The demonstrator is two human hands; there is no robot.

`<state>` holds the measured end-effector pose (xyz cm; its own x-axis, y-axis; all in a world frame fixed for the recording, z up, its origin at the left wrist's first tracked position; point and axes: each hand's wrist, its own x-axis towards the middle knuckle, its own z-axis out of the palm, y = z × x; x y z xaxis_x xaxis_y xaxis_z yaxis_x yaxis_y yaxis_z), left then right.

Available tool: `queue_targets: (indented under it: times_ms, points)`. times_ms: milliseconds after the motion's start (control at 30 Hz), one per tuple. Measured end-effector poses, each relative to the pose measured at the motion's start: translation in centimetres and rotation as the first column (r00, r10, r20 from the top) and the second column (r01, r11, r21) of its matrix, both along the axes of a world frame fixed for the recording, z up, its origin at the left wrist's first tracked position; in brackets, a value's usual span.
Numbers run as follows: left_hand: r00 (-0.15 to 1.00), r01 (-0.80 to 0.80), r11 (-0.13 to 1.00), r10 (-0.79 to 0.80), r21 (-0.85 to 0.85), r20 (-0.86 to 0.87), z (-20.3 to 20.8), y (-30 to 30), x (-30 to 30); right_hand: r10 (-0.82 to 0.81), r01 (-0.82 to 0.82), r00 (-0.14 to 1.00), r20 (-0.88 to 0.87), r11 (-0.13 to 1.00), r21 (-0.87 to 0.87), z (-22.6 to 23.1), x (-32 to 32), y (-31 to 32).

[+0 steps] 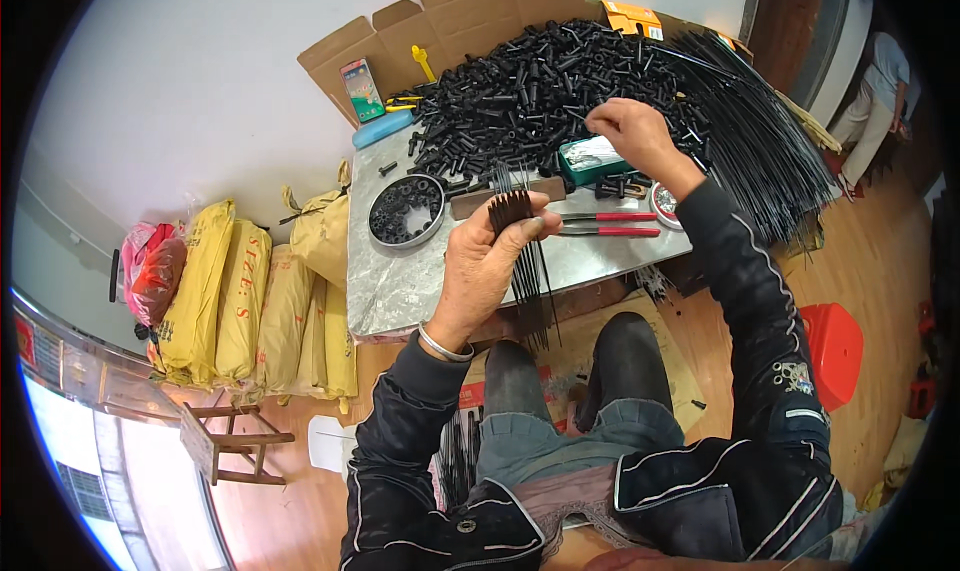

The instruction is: Assembling and trimming bundles of black rods or wires at a workstation.

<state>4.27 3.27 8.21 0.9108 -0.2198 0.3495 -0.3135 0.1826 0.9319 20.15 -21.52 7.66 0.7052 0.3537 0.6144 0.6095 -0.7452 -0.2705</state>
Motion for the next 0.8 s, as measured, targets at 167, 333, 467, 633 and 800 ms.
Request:
queue_targets:
  times_ms: [167, 333, 467, 633, 800]
  points:
    - [1.000, -0.021, 0.999, 0.020, -0.026, -0.022, -0.3, 0.2, 0.0, 0.509, -0.510, 0.859, 0.058, 0.840, 0.185, 5.6, -9.8, 4.2]
    - [1.000, -0.026, 0.999, 0.025, -0.030, -0.017, 0.2, -0.4, -0.1, 0.367, -0.380, 0.917, 0.155, 0.923, 0.066, 5.9, -12.4, 4.6]
    - [0.999, -0.028, 0.999, 0.027, -0.028, -0.025, 0.2, -0.5, 0.0, 0.388, -0.403, 0.914, 0.117, 0.902, 0.153, 5.8, -12.6, 4.9]
    - [1.000, -0.017, 0.999, 0.016, -0.028, -0.026, 0.1, -0.7, 0.0, 0.391, -0.407, 0.912, 0.121, 0.898, 0.164, 5.5, -12.4, 5.1]
    - [0.999, -0.009, 1.000, 0.008, -0.009, -0.033, 0.3, -0.8, 0.1, 0.401, -0.423, 0.902, 0.161, 0.896, 0.137, 5.6, -12.2, 4.9]
